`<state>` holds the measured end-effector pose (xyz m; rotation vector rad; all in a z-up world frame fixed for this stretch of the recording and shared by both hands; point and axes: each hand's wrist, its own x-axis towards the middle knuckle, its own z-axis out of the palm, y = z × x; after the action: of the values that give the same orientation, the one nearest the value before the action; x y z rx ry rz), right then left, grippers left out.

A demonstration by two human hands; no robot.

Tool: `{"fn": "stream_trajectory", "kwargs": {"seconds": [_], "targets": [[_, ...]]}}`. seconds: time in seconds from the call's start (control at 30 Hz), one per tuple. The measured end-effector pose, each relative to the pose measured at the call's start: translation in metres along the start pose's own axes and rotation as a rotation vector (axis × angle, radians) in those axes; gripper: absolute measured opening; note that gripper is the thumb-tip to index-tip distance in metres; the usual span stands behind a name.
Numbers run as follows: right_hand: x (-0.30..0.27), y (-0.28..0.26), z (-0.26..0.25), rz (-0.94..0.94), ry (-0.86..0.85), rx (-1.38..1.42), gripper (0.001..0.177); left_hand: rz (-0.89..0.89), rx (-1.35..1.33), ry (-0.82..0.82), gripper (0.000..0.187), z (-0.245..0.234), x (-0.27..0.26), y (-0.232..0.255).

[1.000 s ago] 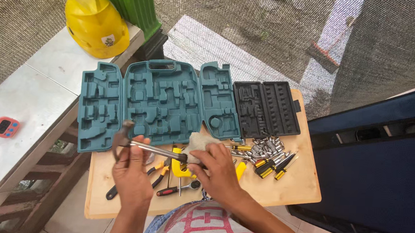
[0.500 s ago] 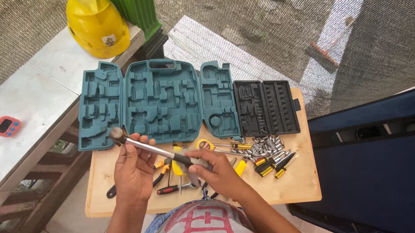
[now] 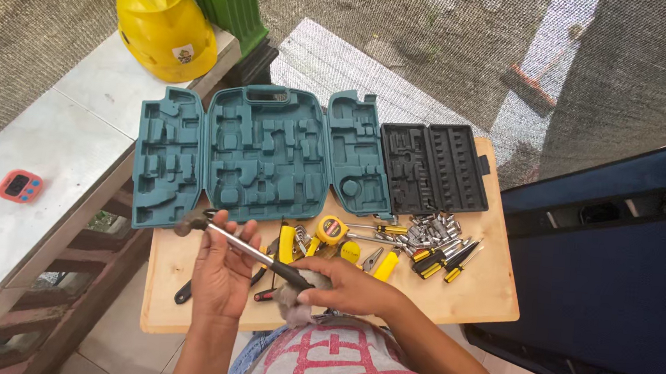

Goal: The person wipes a hammer with a cloth, places the hammer into a tool case, and wipes the compartments of the tool case with the cloth.

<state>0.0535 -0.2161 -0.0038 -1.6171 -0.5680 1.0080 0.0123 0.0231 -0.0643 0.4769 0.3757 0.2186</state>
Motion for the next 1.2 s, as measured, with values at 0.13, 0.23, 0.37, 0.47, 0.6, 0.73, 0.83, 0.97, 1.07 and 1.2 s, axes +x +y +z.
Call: {"fn": "stream_trajectory", "kwargs": {"seconds": [0.13, 0.23, 0.37, 0.47, 0.6, 0.73, 0.83, 0.97, 1.07, 1.2], "targets": [[-0.007, 0.007, 0.001, 0.056, 0.066, -0.129, 0.051, 0.006, 0.016, 0.013, 0.035, -0.006, -0.003, 0.005], [-0.010, 0.014, 0.004, -0.085, 0.157, -0.232, 0.046, 0.001, 0.062, 0.048, 0.035, -0.006, -0.009, 0.000], [-0.013, 0.017, -0.002, 0.122, 0.249, -0.168, 0.035, -0.016, 0.117, 0.093, 0.035, -0.008, -0.013, -0.006], [-0.017, 0.018, -0.003, 0.110, 0.295, -0.111, 0.031, -0.028, 0.148, 0.118, 0.034, -0.011, -0.017, -0.011], [-0.023, 0.017, -0.001, 0.051, 0.402, -0.153, 0.032, -0.017, 0.149, 0.083, 0.033, -0.008, -0.024, -0.017], [-0.023, 0.013, 0.002, 0.157, 0.465, -0.248, 0.031, -0.013, 0.215, 0.084, 0.036, -0.001, -0.034, -0.015], [-0.019, 0.014, 0.007, 0.267, 0.532, -0.365, 0.037, 0.003, 0.200, 0.078, 0.036, -0.001, -0.039, -0.011], [-0.013, 0.020, 0.015, 0.123, 0.616, -0.151, 0.042, 0.060, 0.170, 0.048, 0.035, -0.004, -0.046, -0.007], [-0.007, 0.028, 0.020, 0.066, 0.677, 0.022, 0.049, 0.086, 0.143, 0.045, 0.032, -0.007, -0.051, -0.010], [-0.008, 0.034, 0.027, 0.077, 0.790, 0.069, 0.053, 0.138, 0.123, 0.105, 0.026, -0.017, -0.055, -0.021]]}}
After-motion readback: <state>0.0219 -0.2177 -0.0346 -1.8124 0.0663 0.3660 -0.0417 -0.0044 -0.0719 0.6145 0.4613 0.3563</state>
